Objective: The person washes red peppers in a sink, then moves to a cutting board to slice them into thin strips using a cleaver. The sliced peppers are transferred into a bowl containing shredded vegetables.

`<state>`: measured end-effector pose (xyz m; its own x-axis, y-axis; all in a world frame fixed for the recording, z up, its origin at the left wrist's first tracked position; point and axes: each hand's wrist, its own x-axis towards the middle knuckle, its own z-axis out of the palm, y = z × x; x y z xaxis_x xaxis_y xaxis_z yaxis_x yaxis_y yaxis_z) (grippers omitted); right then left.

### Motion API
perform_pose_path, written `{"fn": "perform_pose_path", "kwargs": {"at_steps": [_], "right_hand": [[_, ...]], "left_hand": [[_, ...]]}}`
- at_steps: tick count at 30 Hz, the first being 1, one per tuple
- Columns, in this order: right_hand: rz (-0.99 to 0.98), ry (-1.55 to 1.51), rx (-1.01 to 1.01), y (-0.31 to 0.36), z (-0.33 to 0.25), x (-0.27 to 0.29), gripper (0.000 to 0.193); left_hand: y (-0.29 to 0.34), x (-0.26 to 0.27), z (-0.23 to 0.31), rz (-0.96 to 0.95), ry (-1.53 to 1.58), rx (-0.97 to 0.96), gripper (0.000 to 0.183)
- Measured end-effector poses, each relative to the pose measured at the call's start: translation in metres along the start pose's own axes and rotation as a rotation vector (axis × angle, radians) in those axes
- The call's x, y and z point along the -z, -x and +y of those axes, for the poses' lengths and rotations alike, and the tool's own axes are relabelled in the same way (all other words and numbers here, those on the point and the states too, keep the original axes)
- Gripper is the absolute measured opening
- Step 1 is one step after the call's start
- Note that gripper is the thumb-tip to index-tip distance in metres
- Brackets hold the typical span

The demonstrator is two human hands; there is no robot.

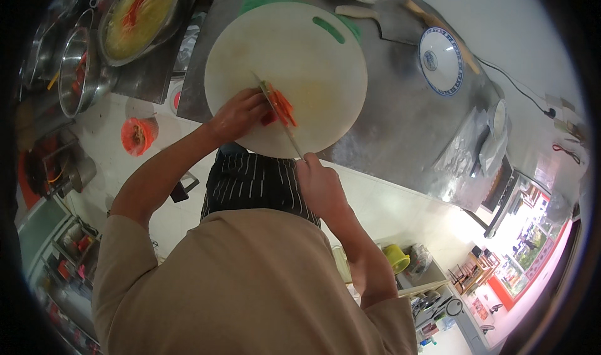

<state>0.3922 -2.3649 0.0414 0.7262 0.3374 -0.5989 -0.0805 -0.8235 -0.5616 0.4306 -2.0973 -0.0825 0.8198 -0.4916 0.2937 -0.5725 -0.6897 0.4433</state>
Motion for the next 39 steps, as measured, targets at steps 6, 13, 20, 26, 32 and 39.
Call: {"fn": "perform_pose_path", "kwargs": {"at_steps": [6,13,20,26,32,39], "right_hand": [[0.071,-0.043,0.080,-0.042,-0.003,-0.016,0.025],[-0.012,0.000,-0.033,-0.005,-0.003,0.003,0.024],[0.078,-0.036,0.063,-0.042,-0.010,-0.017,0.029],[-0.075,0.236,0.136,-0.011,-0.007,0.005,0.022],[0.083,-0.038,0.116,-0.036,-0.011,-0.019,0.031],[-0.013,-0.038,-0.041,-0.016,-0.010,-0.001,0.032]], "left_hand": [[-0.001,0.005,-0.002,0.021,0.079,0.014,0.023],[0.000,-0.003,-0.002,0.114,0.022,-0.027,0.023],[0.005,-0.001,-0.005,0.048,0.095,-0.002,0.025],[0.007,-0.009,-0.005,0.089,0.065,0.014,0.032],[0.006,-0.002,-0.008,0.069,0.097,0.017,0.026],[0.006,-0.003,-0.004,0.090,0.095,-0.008,0.032]]}}
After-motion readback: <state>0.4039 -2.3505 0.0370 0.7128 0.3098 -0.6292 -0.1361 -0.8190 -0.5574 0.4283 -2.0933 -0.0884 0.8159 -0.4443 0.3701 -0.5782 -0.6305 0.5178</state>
